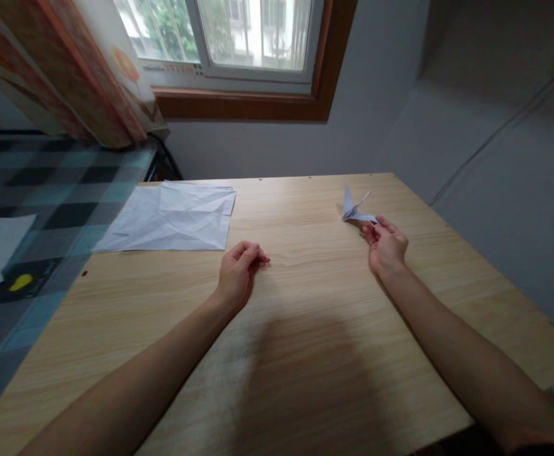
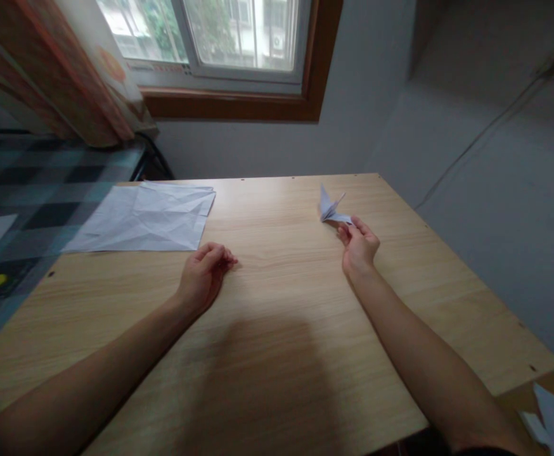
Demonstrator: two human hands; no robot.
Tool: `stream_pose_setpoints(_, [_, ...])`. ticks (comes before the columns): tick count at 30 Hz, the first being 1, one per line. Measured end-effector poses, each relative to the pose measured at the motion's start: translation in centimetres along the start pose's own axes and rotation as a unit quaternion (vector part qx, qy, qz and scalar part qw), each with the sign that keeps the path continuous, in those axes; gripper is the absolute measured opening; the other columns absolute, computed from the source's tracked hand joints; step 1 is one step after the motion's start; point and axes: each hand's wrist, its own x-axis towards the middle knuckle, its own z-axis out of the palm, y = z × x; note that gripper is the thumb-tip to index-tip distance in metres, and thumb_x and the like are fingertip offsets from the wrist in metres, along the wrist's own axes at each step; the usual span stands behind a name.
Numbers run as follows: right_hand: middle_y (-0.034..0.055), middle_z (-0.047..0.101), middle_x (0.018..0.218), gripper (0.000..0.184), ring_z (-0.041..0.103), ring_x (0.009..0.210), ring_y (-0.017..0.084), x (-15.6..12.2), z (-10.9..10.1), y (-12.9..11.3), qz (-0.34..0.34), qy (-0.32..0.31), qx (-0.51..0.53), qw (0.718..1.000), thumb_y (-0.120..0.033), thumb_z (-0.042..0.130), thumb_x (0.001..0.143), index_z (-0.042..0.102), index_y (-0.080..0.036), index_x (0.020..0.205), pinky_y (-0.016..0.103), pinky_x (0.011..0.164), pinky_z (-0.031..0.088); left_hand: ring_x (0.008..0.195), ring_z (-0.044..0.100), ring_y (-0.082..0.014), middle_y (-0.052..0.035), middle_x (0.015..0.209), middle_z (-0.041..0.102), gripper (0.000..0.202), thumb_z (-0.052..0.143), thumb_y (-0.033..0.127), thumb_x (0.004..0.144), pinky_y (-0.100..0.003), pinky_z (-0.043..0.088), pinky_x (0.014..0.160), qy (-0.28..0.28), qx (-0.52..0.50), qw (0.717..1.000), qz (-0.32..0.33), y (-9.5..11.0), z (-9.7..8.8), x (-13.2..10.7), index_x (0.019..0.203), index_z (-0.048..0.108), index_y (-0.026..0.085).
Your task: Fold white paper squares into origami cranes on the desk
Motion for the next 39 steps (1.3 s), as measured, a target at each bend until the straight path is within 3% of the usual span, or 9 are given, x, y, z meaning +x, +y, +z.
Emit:
stream_pose_setpoints(7, [-0.0007,0.066,0.078,0.038,0.068,0.069,0.01,1.2,-0.7,-0.2,0.031,-0.09,-0.026,0.995,-0.004,0.069,0.063,0.063,-0.018,0.097,0.017,0.059,0.059,0.062,0.056,-0.0111,0.0015,0.062,0.059,0.029,0.077,0.037,0.067,-0.025,0.047,0.066,-0.004,-0.008,1.0,-0.005,-0.1,0.0,-0.1,0.061,0.057,0.017])
stream_pose_setpoints(12, [-0.0011,0.066,0.092,0.04,0.063,0.075,0.008,0.8,-0.6,-0.2,0.019,-0.129,-0.064,0.989,-0.008,0.07,0.062,0.067,-0.022,0.099,0.015,0.06,0.054,0.062,0.057,-0.0113,0.0012,0.062,0.061,0.028,0.077,0.036,0.068,-0.025,0.046,0.064,-0.01,-0.002,1.0,0.0,0.0,0.1,-0.2,0.061,0.058,0.017])
stream_pose_setpoints(16, [0.0035,0.062,0.119,0.04,0.06,0.091,0.011,-0.1,-0.5,0.0,-0.046,-0.127,-0.112,0.985,-0.014,0.071,0.063,0.068,-0.024,0.102,0.019,0.066,0.054,0.061,0.056,-0.0118,0.0005,0.062,0.061,0.028,0.075,0.038,0.071,-0.025,0.046,0.063,-0.017,0.028,0.999,0.017,-0.3,-0.1,-0.4,0.062,0.058,0.018])
stream_pose_setpoints(20, [0.0092,0.035,0.154,0.046,0.05,0.123,0.021,-0.7,-0.8,0.3,-0.147,-0.102,-0.148,0.973,-0.019,0.071,0.064,0.067,-0.025,0.109,0.027,0.073,0.055,0.061,0.055,-0.0123,-0.0007,0.064,0.062,0.026,0.071,0.038,0.076,-0.025,0.044,0.062,-0.036,0.078,0.995,0.043,-0.6,-0.4,-0.7,0.064,0.06,0.018])
stream_pose_setpoints(26, [0.0081,0.053,0.128,0.045,0.051,0.122,0.021,0.1,-1.4,0.8,-0.235,-0.046,-0.23,0.943,-0.021,0.068,0.065,0.061,-0.022,0.11,0.04,0.102,0.044,0.064,0.054,-0.013,-0.0011,0.066,0.062,0.021,0.067,0.035,0.078,-0.026,0.042,0.064,-0.045,0.175,0.979,0.098,0.1,-0.2,-1.2,0.067,0.062,0.017])
stream_pose_setpoints(31, [0.0062,0.054,0.116,0.04,0.054,0.111,0.022,0.3,-1.5,1.3,-0.261,-0.03,-0.264,0.928,-0.026,0.063,0.067,0.057,-0.022,0.106,0.042,0.099,0.044,0.067,0.055,-0.0138,0.0006,0.072,0.06,0.018,0.065,0.035,0.079,-0.026,0.044,0.065,-0.026,0.233,0.963,0.13,-0.4,-0.2,-1.6,0.078,0.06,0.018])
stream_pose_setpoints(35, [0.0065,0.053,0.113,0.035,0.054,0.105,0.021,-0.2,-1.5,1.2,-0.264,-0.045,-0.263,0.927,-0.028,0.061,0.068,0.058,-0.021,0.102,0.038,0.092,0.047,0.086,0.062,-0.02,-0.0041,0.093,0.065,0.02,0.062,0.035,0.081,-0.033,0.051,0.077,0.015,0.378,0.909,0.174,0.1,-1.0,-0.8,0.093,0.061,0.019])
stream_pose_setpoints(37, [0.0065,0.053,0.113,0.033,0.054,0.104,0.021,-0.6,-1.5,1.0,-0.272,-0.051,-0.269,0.923,-0.029,0.06,0.068,0.059,-0.021,0.101,0.037,0.089,0.048,0.11,0.059,-0.0267,-0.0091,0.111,0.065,0.024,0.062,0.031,0.081,-0.043,0.048,0.098,0.033,0.491,0.842,0.221,1.0,-2.1,0.4,0.101,0.062,0.019])
stream_pose_setpoints(39, [0.0063,0.053,0.112,0.031,0.055,0.103,0.021,-0.9,-1.4,0.8,-0.284,-0.056,-0.276,0.917,-0.028,0.06,0.069,0.06,-0.021,0.099,0.037,0.087,0.048,0.132,0.046,-0.0356,-0.0169,0.136,0.055,0.042,0.067,0.036,0.079,-0.052,0.037,0.111,0.062,0.614,0.753,0.226,2.0,-3.6,1.7,0.115,0.061,0.017])
